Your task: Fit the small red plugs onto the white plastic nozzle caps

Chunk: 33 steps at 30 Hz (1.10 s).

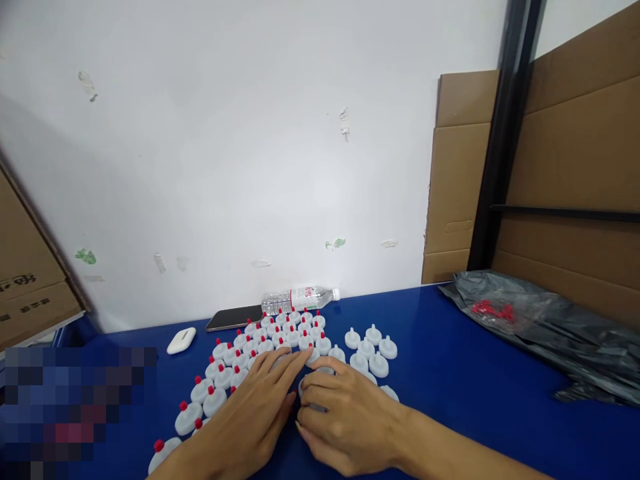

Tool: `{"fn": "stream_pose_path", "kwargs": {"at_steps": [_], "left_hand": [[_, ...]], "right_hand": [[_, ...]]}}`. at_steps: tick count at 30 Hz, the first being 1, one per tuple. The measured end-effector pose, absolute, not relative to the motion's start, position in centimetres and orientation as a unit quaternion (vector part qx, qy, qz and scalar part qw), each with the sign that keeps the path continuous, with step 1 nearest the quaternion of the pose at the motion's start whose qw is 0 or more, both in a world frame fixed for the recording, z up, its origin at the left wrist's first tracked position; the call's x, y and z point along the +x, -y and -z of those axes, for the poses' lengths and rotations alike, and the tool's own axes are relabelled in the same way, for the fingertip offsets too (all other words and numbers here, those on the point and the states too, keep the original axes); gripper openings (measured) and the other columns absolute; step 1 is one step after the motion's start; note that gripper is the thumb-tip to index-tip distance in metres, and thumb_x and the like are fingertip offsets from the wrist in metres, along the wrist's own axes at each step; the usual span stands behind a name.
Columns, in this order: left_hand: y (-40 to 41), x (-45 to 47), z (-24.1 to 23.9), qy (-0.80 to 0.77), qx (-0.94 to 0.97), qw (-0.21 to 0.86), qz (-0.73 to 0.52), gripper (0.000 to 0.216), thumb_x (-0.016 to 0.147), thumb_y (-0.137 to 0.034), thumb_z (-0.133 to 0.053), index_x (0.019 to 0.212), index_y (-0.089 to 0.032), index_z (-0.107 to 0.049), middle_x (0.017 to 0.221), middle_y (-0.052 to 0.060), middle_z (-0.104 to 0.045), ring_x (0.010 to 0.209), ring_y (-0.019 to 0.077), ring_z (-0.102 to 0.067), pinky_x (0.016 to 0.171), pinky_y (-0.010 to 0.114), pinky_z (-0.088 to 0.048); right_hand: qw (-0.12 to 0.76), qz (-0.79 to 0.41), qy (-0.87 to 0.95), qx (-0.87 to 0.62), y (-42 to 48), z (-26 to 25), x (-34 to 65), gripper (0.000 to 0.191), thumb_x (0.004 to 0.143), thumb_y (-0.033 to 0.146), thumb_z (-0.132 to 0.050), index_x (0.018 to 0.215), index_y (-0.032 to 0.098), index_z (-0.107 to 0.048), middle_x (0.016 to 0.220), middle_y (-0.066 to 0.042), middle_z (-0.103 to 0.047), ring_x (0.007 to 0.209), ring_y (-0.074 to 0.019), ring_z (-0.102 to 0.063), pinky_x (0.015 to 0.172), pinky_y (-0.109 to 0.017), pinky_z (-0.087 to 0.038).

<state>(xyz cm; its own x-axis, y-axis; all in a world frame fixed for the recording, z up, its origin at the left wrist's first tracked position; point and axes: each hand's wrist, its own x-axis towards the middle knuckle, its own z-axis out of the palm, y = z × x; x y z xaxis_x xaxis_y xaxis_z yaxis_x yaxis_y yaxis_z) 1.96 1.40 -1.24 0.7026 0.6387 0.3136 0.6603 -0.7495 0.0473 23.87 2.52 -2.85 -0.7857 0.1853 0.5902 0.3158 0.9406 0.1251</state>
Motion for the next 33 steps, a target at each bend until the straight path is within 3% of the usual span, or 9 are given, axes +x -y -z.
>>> {"fn": "stream_pose_path", "kwargs": {"at_steps": [6, 10, 20, 24, 28, 33], "left_hand": [[-1.7, 1.7, 0.7, 0.342, -0.925, 0.043, 0.162, 0.071, 0.1, -0.012, -0.043, 0.163, -0.025, -0.012, 0.167, 0.006, -0.029, 0.152, 0.0302, -0.027, 0.12, 0.056, -0.033], [-1.7, 1.8, 0.4, 0.332, -0.932, 0.031, 0.138, 0.074, 0.1, -0.012, -0.044, 0.164, -0.026, -0.009, 0.168, 0.004, -0.027, 0.154, 0.0311, -0.024, 0.121, 0.058, -0.032], [-1.4, 1.9, 0.2, 0.346, -0.921, 0.005, 0.178, 0.073, 0.095, -0.011, -0.049, 0.16, -0.024, -0.021, 0.157, 0.008, -0.045, 0.143, 0.03, -0.039, 0.118, 0.058, -0.035], [-2.0, 2.1, 0.6, 0.348, -0.918, 0.045, 0.186, 0.065, 0.096, -0.006, -0.044, 0.157, -0.023, -0.029, 0.145, 0.01, -0.054, 0.13, 0.0296, -0.049, 0.112, 0.054, -0.042], [-2.8, 2.1, 1.5, 0.356, -0.908, 0.098, 0.197, 0.053, 0.102, -0.013, -0.045, 0.153, -0.023, -0.037, 0.135, 0.011, -0.059, 0.121, 0.0298, -0.054, 0.104, 0.053, -0.047], [-4.0, 1.6, 2.1, 0.352, -0.892, 0.126, 0.254, 0.041, 0.094, 0.0, -0.044, 0.124, -0.022, -0.063, 0.109, 0.008, -0.065, 0.097, 0.025, -0.061, 0.082, 0.043, -0.053]], "right_hand": [[0.305, 0.124, 0.932, -0.152, -2.4, 2.2, 24.0, 0.018, 0.095, 0.016, -0.052, 0.085, 0.017, -0.068, 0.093, -0.006, -0.072, 0.097, -0.0187, -0.063, 0.104, -0.039, -0.044], [0.275, 0.117, 0.939, -0.171, -2.4, 2.1, 24.0, 0.019, 0.096, 0.018, -0.051, 0.086, 0.017, -0.068, 0.09, -0.004, -0.07, 0.098, -0.0191, -0.061, 0.111, -0.039, -0.038], [0.201, 0.123, 0.953, -0.192, -2.8, 2.1, 24.6, 0.016, 0.099, 0.02, -0.051, 0.094, 0.018, -0.065, 0.092, -0.006, -0.07, 0.101, -0.0212, -0.059, 0.101, -0.04, -0.041], [0.171, 0.118, 0.957, -0.201, -2.8, 1.5, 25.2, 0.016, 0.1, 0.021, -0.05, 0.093, 0.018, -0.064, 0.092, -0.005, -0.068, 0.1, -0.0211, -0.059, 0.098, -0.038, -0.041], [0.161, 0.109, 0.953, -0.231, -2.9, 1.1, 25.7, 0.014, 0.098, 0.02, -0.052, 0.091, 0.019, -0.064, 0.094, -0.006, -0.068, 0.099, -0.0213, -0.059, 0.096, -0.038, -0.043], [0.156, 0.106, 0.949, -0.253, -3.3, 0.9, 26.3, 0.013, 0.098, 0.019, -0.052, 0.092, 0.019, -0.064, 0.096, -0.006, -0.068, 0.102, -0.0218, -0.061, 0.1, -0.04, -0.043]]}}
